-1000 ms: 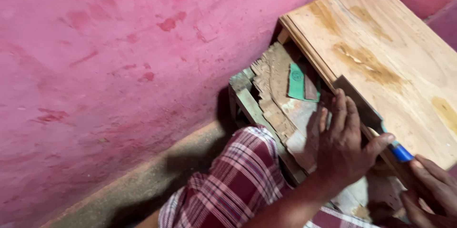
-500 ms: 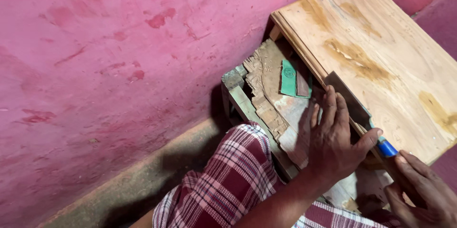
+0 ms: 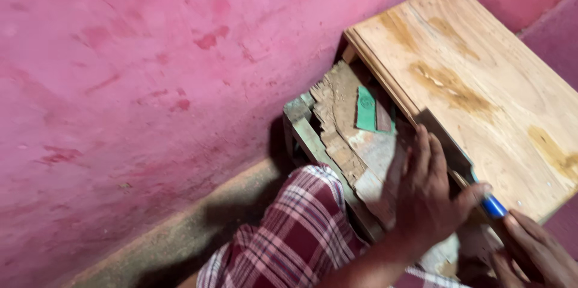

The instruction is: The person uses a chisel to scrape the surface of a wooden box placed on a makeshift workbench. They repeatedly remove wood shavings and smooth the surface, occasionally adjusting their grip and position.

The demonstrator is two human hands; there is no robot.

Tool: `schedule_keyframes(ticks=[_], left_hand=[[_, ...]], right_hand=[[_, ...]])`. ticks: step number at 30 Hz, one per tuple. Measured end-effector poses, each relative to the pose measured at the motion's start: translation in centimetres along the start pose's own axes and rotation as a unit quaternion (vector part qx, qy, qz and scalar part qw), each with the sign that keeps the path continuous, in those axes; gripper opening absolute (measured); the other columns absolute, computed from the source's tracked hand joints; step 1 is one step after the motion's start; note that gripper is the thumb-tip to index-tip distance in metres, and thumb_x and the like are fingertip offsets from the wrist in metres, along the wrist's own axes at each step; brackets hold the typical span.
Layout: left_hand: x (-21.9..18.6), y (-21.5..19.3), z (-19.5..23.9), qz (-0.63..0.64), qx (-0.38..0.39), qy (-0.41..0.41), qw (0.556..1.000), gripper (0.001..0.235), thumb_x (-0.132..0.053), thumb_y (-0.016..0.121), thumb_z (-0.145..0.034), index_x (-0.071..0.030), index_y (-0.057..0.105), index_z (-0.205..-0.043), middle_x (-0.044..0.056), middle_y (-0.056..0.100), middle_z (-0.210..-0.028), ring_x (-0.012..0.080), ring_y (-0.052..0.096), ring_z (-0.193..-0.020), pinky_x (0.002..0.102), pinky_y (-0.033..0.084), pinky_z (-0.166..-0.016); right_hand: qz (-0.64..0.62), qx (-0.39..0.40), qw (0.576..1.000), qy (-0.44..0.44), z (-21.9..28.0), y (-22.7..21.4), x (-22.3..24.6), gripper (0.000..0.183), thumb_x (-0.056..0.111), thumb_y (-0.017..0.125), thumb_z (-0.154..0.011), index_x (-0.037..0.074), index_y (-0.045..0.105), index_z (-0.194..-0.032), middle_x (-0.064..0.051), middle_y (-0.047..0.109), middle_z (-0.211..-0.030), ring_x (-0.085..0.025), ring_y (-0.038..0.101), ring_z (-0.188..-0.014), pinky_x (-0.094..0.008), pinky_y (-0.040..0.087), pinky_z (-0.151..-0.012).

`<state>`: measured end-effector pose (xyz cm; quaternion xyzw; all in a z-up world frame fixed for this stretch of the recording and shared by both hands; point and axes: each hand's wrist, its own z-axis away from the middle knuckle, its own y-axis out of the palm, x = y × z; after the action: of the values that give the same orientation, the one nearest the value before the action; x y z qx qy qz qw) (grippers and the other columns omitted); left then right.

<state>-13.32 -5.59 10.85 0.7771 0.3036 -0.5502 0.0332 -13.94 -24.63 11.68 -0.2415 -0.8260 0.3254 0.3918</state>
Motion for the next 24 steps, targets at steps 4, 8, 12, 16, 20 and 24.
schedule_keyframes(ticks=[4,8,12,16,20,24], left_hand=[[0.5,-0.1,-1.4,-0.088,0.009,-0.009,0.996,0.103,-0.064,0.06,-0.105,0.017,0.031,-0.162,0.037,0.024,-0.172,0.0488,0.028,-0.163,0.053,0.026,-0.137],[1.3,-1.6,-3.0,0.069,0.0,-0.024,0.997,0.099,-0.06,0.053,-0.104,0.017,0.03,-0.161,0.039,0.025,-0.173,0.0501,0.031,-0.16,0.053,0.032,-0.129],[1.9,-3.0,-5.3,0.161,-0.041,-0.131,0.977,0.07,-0.048,0.043,-0.108,0.005,0.041,-0.154,0.031,0.053,-0.141,0.0388,0.058,-0.123,0.047,0.053,-0.099],[5.0,-2.7,-8.6,0.124,-0.01,-0.202,0.971,0.053,-0.035,0.053,-0.105,0.003,0.043,-0.142,0.021,0.066,-0.112,0.0278,0.067,-0.094,0.042,0.059,-0.076],[7.7,-0.8,-7.5,0.304,-0.049,-0.22,0.926,0.053,-0.034,0.053,-0.1,0.004,0.049,-0.137,0.019,0.068,-0.108,0.02,0.072,-0.082,0.033,0.065,-0.07],[7.4,-1.6,-5.9,0.418,-0.009,-0.34,0.842,0.062,-0.048,0.059,-0.099,0.005,0.051,-0.13,0.019,0.066,-0.103,0.0184,0.072,-0.074,0.031,0.063,-0.063]], right_hand=[[-0.049,-0.01,0.998,0.036,-1.1,0.6,0.6,0.05,-0.012,0.072,-0.077,-0.007,0.064,-0.126,-0.028,0.066,-0.129,-0.031,0.07,-0.117,-0.034,0.059,-0.091],[-0.071,0.011,0.997,0.034,-1.6,0.4,0.9,0.048,-0.01,0.072,-0.079,-0.007,0.065,-0.127,-0.026,0.067,-0.131,-0.031,0.069,-0.118,-0.037,0.057,-0.103],[-0.098,-0.027,0.992,0.074,0.1,0.0,-1.3,0.052,-0.002,0.074,-0.089,-0.003,0.061,-0.139,-0.021,0.068,-0.13,-0.027,0.069,-0.122,-0.037,0.053,-0.113],[-0.113,-0.019,0.985,0.13,0.9,0.0,-4.7,0.057,0.001,0.075,-0.088,-0.002,0.061,-0.143,-0.02,0.07,-0.125,-0.026,0.07,-0.116,-0.036,0.054,-0.107],[-0.103,0.054,0.986,0.119,1.3,-1.1,-6.3,0.06,0.003,0.076,-0.085,-0.001,0.063,-0.143,-0.02,0.073,-0.119,-0.026,0.073,-0.106,-0.036,0.057,-0.098],[-0.115,0.086,0.983,0.115,2.7,-0.8,-5.9,0.063,0.004,0.077,-0.082,0.0,0.065,-0.144,-0.019,0.076,-0.112,-0.025,0.076,-0.097,-0.036,0.06,-0.089]])
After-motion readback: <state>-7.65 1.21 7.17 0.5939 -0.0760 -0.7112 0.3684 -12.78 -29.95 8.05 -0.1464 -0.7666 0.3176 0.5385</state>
